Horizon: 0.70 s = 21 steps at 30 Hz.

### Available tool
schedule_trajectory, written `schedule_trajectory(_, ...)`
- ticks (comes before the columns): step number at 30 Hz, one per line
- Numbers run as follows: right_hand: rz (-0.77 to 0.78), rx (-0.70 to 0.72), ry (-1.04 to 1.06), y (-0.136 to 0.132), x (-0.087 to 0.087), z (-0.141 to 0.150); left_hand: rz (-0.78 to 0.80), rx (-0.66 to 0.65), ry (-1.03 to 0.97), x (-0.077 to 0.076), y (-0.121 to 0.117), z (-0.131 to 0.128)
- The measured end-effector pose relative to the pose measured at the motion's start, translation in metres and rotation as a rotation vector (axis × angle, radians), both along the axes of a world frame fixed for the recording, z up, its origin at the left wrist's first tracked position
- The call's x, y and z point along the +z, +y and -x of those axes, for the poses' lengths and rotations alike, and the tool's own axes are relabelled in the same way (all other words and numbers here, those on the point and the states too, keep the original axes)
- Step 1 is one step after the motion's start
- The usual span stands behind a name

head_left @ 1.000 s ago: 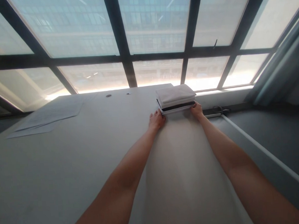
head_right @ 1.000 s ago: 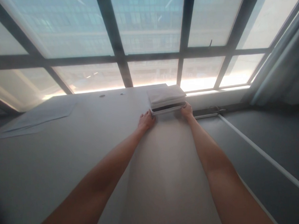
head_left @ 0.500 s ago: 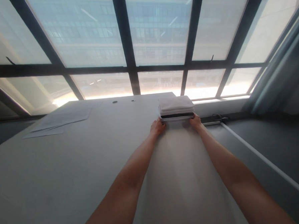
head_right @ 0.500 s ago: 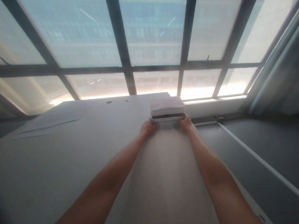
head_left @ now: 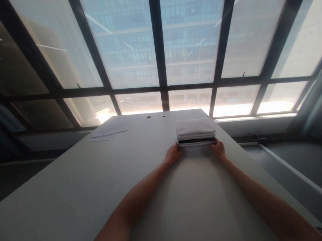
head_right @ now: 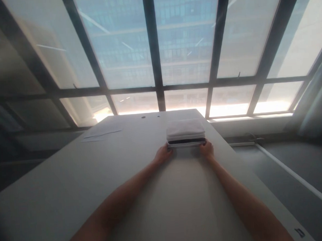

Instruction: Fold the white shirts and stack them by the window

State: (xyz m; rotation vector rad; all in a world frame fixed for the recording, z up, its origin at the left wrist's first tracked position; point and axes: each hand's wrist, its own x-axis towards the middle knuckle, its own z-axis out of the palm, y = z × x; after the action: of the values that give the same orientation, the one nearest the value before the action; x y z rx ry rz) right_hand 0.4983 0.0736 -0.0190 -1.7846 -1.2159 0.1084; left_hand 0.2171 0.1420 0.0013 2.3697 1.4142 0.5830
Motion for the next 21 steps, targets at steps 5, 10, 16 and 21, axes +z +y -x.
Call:
schedule_trajectory(5, -0.028, -0.014, 0.011, -0.016, -0.004, 0.055, -0.011, 0.057, 0.031, 0.003, -0.029, 0.057)
schedule_trajectory(10, -0.032, 0.040, -0.006, -0.032, -0.004, 0.099, -0.027, 0.068, 0.033, 0.002, -0.054, 0.111)
schedule_trajectory(16, -0.083, 0.284, 0.015, -0.042, -0.007, 0.111, 0.024, 0.221, 0.045, 0.007, -0.069, 0.153)
schedule_trajectory(21, -0.061, 0.358, 0.086, -0.037, -0.014, 0.102, 0.008, 0.243, 0.014, 0.012, -0.065, 0.155)
